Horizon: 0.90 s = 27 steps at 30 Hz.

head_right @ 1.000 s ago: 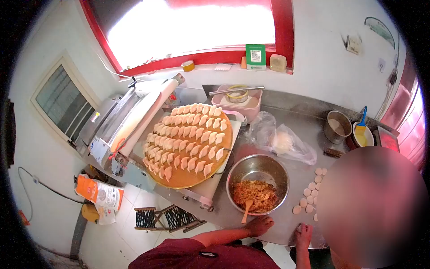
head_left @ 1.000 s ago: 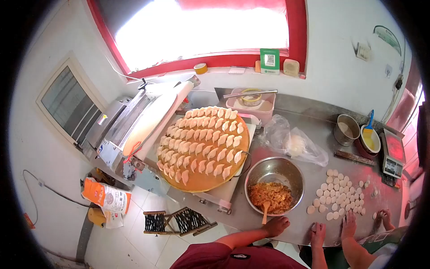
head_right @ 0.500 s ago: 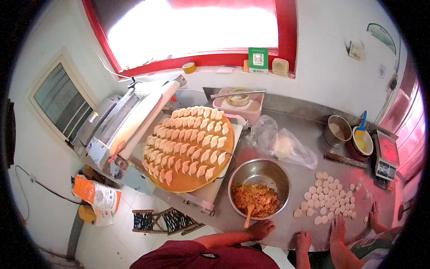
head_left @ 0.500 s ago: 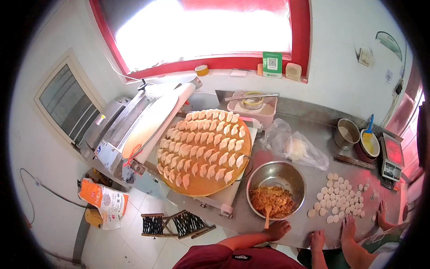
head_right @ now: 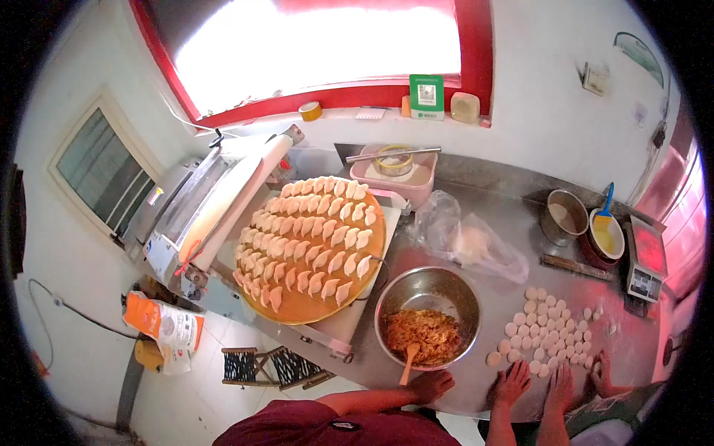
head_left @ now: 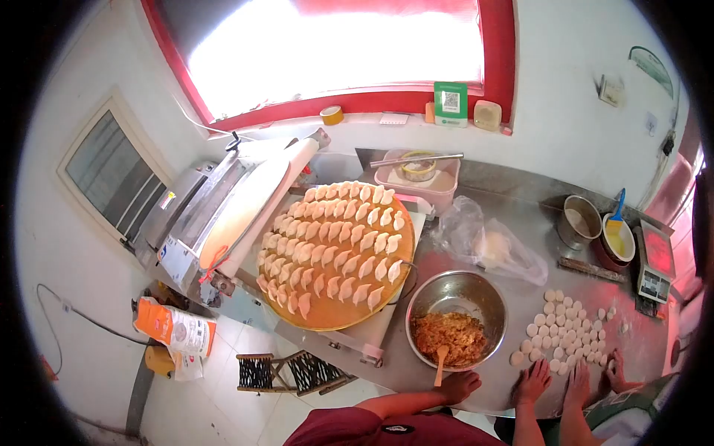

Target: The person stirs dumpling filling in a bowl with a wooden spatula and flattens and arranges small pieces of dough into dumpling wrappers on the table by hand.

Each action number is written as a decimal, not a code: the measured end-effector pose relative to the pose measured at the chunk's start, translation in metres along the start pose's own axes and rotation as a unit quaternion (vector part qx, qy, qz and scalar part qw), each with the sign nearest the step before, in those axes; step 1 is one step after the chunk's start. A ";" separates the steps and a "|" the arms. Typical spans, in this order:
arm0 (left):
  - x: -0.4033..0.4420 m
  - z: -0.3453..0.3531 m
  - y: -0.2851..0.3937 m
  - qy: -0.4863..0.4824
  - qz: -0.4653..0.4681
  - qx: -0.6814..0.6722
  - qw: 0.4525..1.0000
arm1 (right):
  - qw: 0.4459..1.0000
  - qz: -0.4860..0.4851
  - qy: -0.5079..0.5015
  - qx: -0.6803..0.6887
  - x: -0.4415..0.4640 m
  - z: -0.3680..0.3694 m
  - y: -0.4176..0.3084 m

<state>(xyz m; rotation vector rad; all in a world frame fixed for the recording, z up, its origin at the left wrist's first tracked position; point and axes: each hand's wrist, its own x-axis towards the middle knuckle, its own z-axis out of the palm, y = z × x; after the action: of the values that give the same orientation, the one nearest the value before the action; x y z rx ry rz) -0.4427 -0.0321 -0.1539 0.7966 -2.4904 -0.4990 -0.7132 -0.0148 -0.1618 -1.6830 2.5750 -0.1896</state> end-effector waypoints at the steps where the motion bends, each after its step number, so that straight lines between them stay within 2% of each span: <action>1: 0.000 -0.002 0.000 -0.006 -0.003 -0.012 1.000 | 1.000 -0.008 0.019 -0.009 0.002 0.003 0.000; 5: -0.001 0.001 0.000 -0.018 -0.042 -0.054 0.997 | 0.998 -0.018 0.058 -0.014 -0.004 0.005 -0.004; 9: 0.002 -0.005 0.000 0.011 0.017 0.022 1.000 | 0.997 -0.030 0.074 0.003 0.000 0.003 0.000; 12: -0.005 -0.007 0.006 0.006 0.013 0.014 1.000 | 0.969 -0.038 0.063 0.237 -0.007 0.001 0.024; 15: 0.001 0.002 -0.003 0.009 -0.001 0.006 1.000 | 0.951 0.121 -0.047 0.280 -0.041 -0.003 0.046; 17: -0.003 0.010 -0.002 0.026 -0.007 -0.011 1.000 | 0.866 0.164 -0.060 0.468 -0.058 -0.007 0.020; 19: -0.001 0.004 -0.006 0.023 -0.011 -0.022 0.999 | 0.915 0.081 0.023 0.394 -0.048 0.014 0.016; 20: -0.001 0.005 -0.005 0.009 0.002 -0.039 0.999 | 0.805 0.169 -0.097 0.561 -0.031 -0.018 0.001; 21: -0.004 0.012 -0.004 0.022 -0.067 -0.084 0.994 | 0.894 0.106 0.018 0.435 -0.023 -0.002 0.007; 22: -0.005 0.019 -0.002 0.020 -0.129 -0.129 0.983 | 0.886 0.088 0.005 0.456 -0.025 -0.076 -0.027; 23: -0.002 0.010 0.009 -0.018 -0.112 -0.094 0.989 | 0.923 0.071 0.023 0.377 -0.026 -0.051 -0.013; 24: 0.007 -0.009 0.016 -0.047 -0.089 -0.055 0.993 | 0.937 0.057 -0.036 0.344 -0.032 -0.062 -0.018; 25: 0.016 -0.019 0.016 -0.070 -0.065 -0.011 0.995 | 0.951 0.003 -0.170 0.259 -0.035 -0.057 -0.015; 26: 0.016 -0.018 0.014 0.001 -0.025 0.005 1.000 | 0.939 -0.076 -0.202 0.268 -0.036 -0.047 -0.017; 27: 0.015 -0.017 0.015 -0.024 -0.013 0.019 0.999 | 0.952 -0.156 -0.066 0.256 -0.036 -0.035 -0.014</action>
<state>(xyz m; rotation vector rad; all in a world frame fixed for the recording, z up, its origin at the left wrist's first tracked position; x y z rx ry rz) -0.4508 -0.0331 -0.1280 0.8408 -2.5442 -0.4871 -0.6901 0.0149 -0.1256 -1.7928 1.9214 -0.6687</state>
